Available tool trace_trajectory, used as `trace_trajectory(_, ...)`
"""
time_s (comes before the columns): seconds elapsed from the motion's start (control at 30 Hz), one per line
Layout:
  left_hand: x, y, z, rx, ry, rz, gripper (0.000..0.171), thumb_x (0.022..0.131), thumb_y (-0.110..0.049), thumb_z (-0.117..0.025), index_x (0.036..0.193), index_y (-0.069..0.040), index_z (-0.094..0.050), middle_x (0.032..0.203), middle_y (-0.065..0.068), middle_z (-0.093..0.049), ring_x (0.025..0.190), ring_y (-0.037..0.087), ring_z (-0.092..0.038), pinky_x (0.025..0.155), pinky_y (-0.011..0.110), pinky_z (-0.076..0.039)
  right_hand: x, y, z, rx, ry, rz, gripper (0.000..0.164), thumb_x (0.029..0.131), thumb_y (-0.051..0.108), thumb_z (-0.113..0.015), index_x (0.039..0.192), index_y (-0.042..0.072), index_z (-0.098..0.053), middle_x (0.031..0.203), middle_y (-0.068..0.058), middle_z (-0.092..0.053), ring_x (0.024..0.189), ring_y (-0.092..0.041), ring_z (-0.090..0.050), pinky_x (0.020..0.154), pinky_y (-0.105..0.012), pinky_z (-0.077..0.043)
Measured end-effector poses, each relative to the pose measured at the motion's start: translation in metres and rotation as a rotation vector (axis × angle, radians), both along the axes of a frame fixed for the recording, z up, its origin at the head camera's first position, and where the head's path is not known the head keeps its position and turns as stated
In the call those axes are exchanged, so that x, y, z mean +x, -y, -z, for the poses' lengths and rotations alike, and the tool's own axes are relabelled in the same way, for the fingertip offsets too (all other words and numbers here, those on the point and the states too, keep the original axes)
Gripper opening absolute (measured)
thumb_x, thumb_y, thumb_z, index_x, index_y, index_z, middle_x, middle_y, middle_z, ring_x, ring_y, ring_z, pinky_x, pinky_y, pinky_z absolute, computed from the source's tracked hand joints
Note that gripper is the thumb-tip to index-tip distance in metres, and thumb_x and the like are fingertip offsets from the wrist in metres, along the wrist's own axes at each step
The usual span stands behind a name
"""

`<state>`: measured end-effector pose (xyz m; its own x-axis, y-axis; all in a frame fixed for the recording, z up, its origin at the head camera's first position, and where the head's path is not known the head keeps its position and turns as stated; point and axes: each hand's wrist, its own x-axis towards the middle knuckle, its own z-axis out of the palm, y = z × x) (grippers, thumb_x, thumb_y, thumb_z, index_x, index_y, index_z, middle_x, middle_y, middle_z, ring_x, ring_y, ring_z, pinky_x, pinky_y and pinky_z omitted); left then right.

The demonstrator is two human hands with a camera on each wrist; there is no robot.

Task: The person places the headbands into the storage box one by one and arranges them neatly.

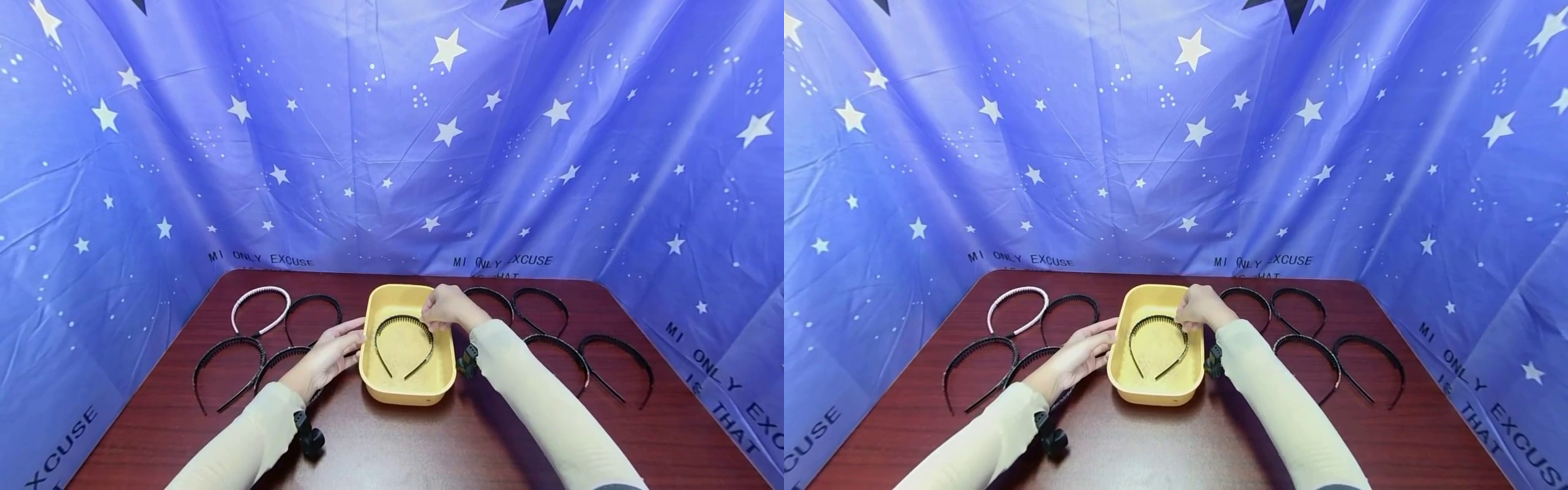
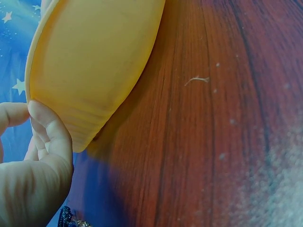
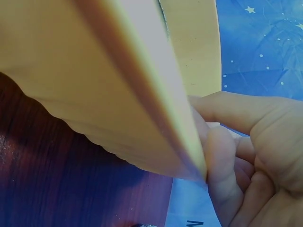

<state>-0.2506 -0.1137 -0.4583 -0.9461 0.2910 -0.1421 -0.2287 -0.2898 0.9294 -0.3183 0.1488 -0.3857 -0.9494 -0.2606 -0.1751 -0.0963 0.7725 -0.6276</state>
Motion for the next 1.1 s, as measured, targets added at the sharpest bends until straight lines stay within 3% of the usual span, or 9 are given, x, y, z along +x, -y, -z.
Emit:
trace_trajectory(0.7,-0.001,0.0,0.0,0.008,0.014,0.0,0.055,0.097,0.001,-0.056,0.149,0.003,-0.039,0.108,0.009,-0.064,0.09,0.013,-0.06,0.069,0.022,-0.05,0.005,-0.012,-0.004,-0.146,0.007,-0.006,0.016,0.087,0.012,-0.076,0.098,0.002,-0.072,0.083,-0.015,-0.074,0.065,-0.021,-0.072,0.054,-0.031,-0.058)
trace_trajectory(1.1,-0.001,0.001,0.001,0.011,0.015,0.001,0.056,0.096,0.0,-0.057,0.149,0.003,-0.038,0.108,0.009,-0.064,0.091,0.013,-0.06,0.07,0.023,-0.051,0.006,-0.033,-0.008,-0.148,-0.022,-0.011,0.022,0.088,0.016,-0.075,0.105,0.002,-0.072,0.087,-0.016,-0.073,0.067,-0.019,-0.071,0.059,-0.034,-0.059)
